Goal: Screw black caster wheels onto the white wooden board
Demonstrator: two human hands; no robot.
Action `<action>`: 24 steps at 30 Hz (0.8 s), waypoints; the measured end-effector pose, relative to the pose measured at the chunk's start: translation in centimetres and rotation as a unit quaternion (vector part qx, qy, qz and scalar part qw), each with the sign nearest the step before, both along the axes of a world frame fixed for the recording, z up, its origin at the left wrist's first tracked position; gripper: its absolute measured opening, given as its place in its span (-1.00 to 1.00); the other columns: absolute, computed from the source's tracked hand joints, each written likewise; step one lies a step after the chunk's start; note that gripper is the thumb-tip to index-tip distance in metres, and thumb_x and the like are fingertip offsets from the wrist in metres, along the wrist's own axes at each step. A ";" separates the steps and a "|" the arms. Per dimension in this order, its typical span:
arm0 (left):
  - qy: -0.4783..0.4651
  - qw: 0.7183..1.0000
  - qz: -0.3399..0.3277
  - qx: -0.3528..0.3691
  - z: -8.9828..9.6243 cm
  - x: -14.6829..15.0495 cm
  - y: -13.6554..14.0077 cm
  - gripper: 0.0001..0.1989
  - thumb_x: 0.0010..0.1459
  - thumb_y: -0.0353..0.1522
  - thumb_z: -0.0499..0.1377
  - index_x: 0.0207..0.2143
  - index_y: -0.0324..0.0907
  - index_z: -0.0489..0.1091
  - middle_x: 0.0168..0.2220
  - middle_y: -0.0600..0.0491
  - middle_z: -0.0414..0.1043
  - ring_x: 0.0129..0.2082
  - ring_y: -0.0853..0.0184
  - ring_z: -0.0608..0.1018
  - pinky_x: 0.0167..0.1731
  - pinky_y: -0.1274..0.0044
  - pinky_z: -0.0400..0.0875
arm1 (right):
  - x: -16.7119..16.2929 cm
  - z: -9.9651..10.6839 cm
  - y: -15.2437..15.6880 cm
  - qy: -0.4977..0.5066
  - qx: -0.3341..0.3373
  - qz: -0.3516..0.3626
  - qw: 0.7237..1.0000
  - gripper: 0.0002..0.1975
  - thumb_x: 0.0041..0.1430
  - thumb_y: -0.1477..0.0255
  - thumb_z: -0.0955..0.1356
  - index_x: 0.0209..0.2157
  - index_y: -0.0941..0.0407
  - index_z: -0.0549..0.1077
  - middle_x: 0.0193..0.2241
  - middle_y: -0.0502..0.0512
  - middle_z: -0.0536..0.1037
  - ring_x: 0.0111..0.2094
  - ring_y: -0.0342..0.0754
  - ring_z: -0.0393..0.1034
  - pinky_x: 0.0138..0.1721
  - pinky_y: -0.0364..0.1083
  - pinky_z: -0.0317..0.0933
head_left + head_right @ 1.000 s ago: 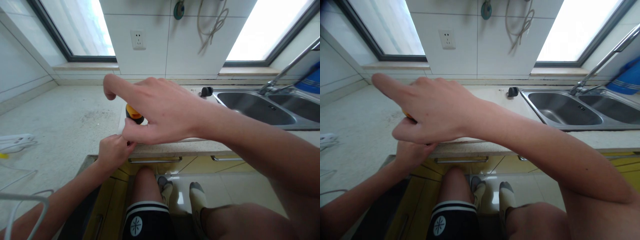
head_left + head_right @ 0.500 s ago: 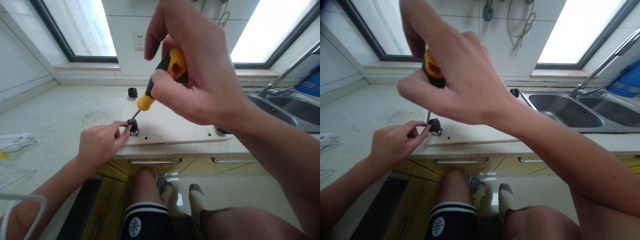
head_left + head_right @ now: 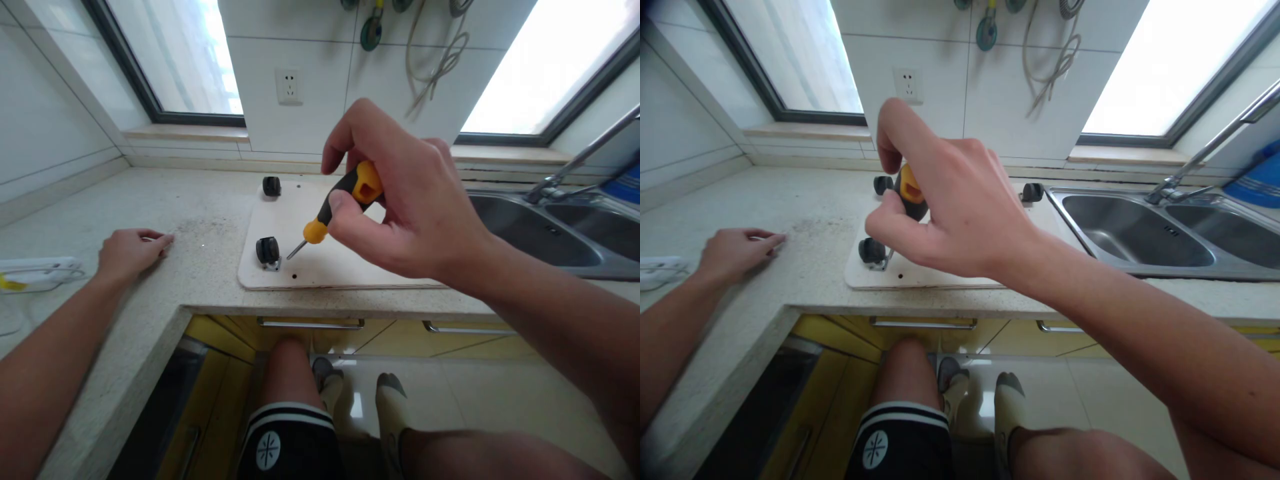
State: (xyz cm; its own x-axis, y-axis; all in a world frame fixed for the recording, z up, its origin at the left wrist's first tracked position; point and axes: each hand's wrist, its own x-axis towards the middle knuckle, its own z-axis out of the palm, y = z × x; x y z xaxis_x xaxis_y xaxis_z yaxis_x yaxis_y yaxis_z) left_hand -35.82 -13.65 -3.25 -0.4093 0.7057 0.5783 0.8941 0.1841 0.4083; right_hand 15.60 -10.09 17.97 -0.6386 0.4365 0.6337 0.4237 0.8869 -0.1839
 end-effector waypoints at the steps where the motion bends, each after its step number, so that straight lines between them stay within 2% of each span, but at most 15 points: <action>1: -0.003 1.000 0.007 0.009 -0.2 -0.4 0.0 -0.42 0.18 0.21 0.38 -0.55 -0.07 0.59 -0.76 0.14 0.30 -0.63 0.27 0.41 -0.40 0.34 0.20 | 0.0 -0.2 0.0 -0.002 -0.005 0.005 1.000 -0.81 0.23 0.40 0.32 -0.10 0.00 0.34 -0.42 -0.12 0.33 -0.45 -0.10 0.11 -0.28 -0.02 0.13; 3: -0.023 0.999 0.023 0.021 0.1 -0.6 0.0 -0.44 0.09 0.22 0.38 -0.63 0.00 0.51 -0.79 0.10 0.27 -0.65 0.23 0.39 -0.41 0.30 0.20 | -0.1 -0.5 -0.1 -0.009 -0.017 0.009 1.000 -0.80 0.23 0.38 0.31 -0.10 0.00 0.35 -0.43 -0.13 0.34 -0.47 -0.10 0.09 -0.31 0.00 0.10; 5: -0.059 0.997 0.048 0.011 1.0 0.2 0.2 -0.43 0.08 0.23 0.33 -0.68 0.03 0.43 -0.78 0.05 0.27 -0.61 0.15 0.49 -0.38 0.24 0.20 | -0.3 -0.6 -0.1 -0.022 -0.027 0.008 0.999 -0.79 0.24 0.36 0.31 -0.08 0.00 0.36 -0.43 -0.12 0.36 -0.49 -0.09 0.10 -0.31 0.02 0.08; 7: -0.093 0.993 0.070 0.001 2.2 2.2 0.5 -0.42 0.13 0.22 0.28 -0.64 -0.01 0.45 -0.74 0.04 0.31 -0.52 0.12 0.59 -0.35 0.23 0.21 | -0.4 -0.7 -0.2 -0.031 -0.031 0.009 0.999 -0.78 0.25 0.35 0.30 -0.06 0.00 0.36 -0.42 -0.11 0.38 -0.49 -0.09 0.11 -0.31 0.04 0.07; 8: -0.097 0.993 0.060 0.007 2.8 3.8 0.6 -0.44 0.19 0.20 0.26 -0.55 -0.05 0.52 -0.71 0.07 0.36 -0.49 0.15 0.60 -0.34 0.25 0.23 | -0.6 -0.7 -0.2 -0.032 -0.031 0.010 0.999 -0.78 0.25 0.34 0.30 -0.06 0.01 0.36 -0.42 -0.10 0.39 -0.49 -0.08 0.11 -0.31 0.04 0.07; 10: -0.100 0.995 -0.006 0.011 3.4 7.7 0.9 -0.51 0.36 0.10 0.21 -0.19 -0.09 0.69 -0.52 0.12 0.58 -0.39 0.21 0.65 -0.30 0.31 0.35 | -0.9 -0.7 -0.1 -0.033 -0.031 0.009 0.999 -0.79 0.26 0.34 0.30 -0.06 0.01 0.36 -0.42 -0.09 0.41 -0.49 -0.07 0.11 -0.32 0.05 0.07; 12: -0.103 0.991 -0.086 0.017 3.2 12.2 0.9 -0.50 0.44 0.07 0.18 0.06 -0.08 0.68 -0.25 0.11 0.74 -0.27 0.24 0.71 -0.22 0.36 0.49 | -1.2 -0.8 -0.1 -0.037 -0.033 0.011 0.999 -0.80 0.28 0.33 0.30 -0.07 0.01 0.35 -0.41 -0.07 0.44 -0.48 -0.07 0.13 -0.32 0.04 0.07; 13: -0.104 0.984 -0.143 0.011 3.0 14.3 0.9 -0.50 0.48 0.06 0.18 0.16 -0.04 0.65 -0.03 0.07 0.77 -0.14 0.23 0.74 -0.13 0.37 0.57 | -1.3 -0.8 -0.1 -0.040 -0.033 0.016 0.999 -0.81 0.30 0.32 0.30 -0.06 0.01 0.35 -0.40 -0.06 0.45 -0.47 -0.07 0.15 -0.31 0.04 0.08; 14: -0.112 0.965 -0.235 0.002 2.6 16.3 0.7 -0.50 0.53 0.02 0.16 0.26 -0.07 0.59 0.17 -0.05 0.73 0.03 0.17 0.74 0.00 0.33 0.60 | -1.4 -0.8 -0.1 -0.039 -0.031 0.022 0.999 -0.82 0.33 0.32 0.30 -0.06 0.02 0.36 -0.39 -0.05 0.47 -0.45 -0.06 0.17 -0.31 0.04 0.10; 15: -0.110 0.948 -0.298 0.005 2.2 17.9 0.5 -0.51 0.56 0.00 0.15 0.27 -0.10 0.58 0.23 -0.12 0.69 0.10 0.13 0.73 0.07 0.30 0.62 | -1.5 -0.9 -0.1 -0.034 -0.027 0.027 0.999 -0.83 0.36 0.32 0.29 -0.06 0.02 0.36 -0.37 -0.04 0.48 -0.44 -0.07 0.19 -0.30 0.03 0.11; 17: -0.106 0.928 -0.356 0.013 1.4 20.1 0.1 -0.55 0.60 -0.03 0.13 0.25 -0.11 0.56 0.18 -0.18 0.69 0.11 0.10 0.72 0.11 0.28 0.62 | -1.6 -1.0 -0.3 -0.024 -0.018 0.038 0.999 -0.85 0.41 0.36 0.26 -0.05 0.05 0.38 -0.32 0.00 0.52 -0.41 -0.07 0.23 -0.27 0.02 0.16; 20: -0.114 0.925 -0.360 0.048 0.7 20.9 -0.2 -0.60 0.62 -0.06 0.13 0.21 -0.08 0.57 0.09 -0.15 0.71 0.05 0.11 0.72 0.10 0.27 0.63 | -1.8 -1.3 -0.3 -0.021 -0.011 0.056 0.998 -0.86 0.47 0.42 0.26 -0.02 0.08 0.40 -0.25 0.05 0.56 -0.36 -0.07 0.32 -0.22 0.00 0.23; 24: -0.113 0.921 -0.365 0.081 0.6 20.5 0.1 -0.69 0.61 -0.12 0.20 0.19 -0.06 0.57 0.09 -0.11 0.69 0.05 0.14 0.70 0.09 0.28 0.63 | -2.7 -2.5 0.3 -0.003 0.027 0.102 0.994 -0.82 0.57 0.38 0.28 0.06 0.13 0.45 -0.17 0.05 0.61 -0.29 -0.11 0.42 -0.19 -0.06 0.26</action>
State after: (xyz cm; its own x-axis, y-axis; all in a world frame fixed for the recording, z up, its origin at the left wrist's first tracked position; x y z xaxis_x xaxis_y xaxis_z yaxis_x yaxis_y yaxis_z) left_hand -15.31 -13.58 -2.68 0.0161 0.7523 0.6586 0.6439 -0.5117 0.5688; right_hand 12.89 -9.82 15.49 -0.7148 0.2619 0.6484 0.2345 0.9633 -0.1306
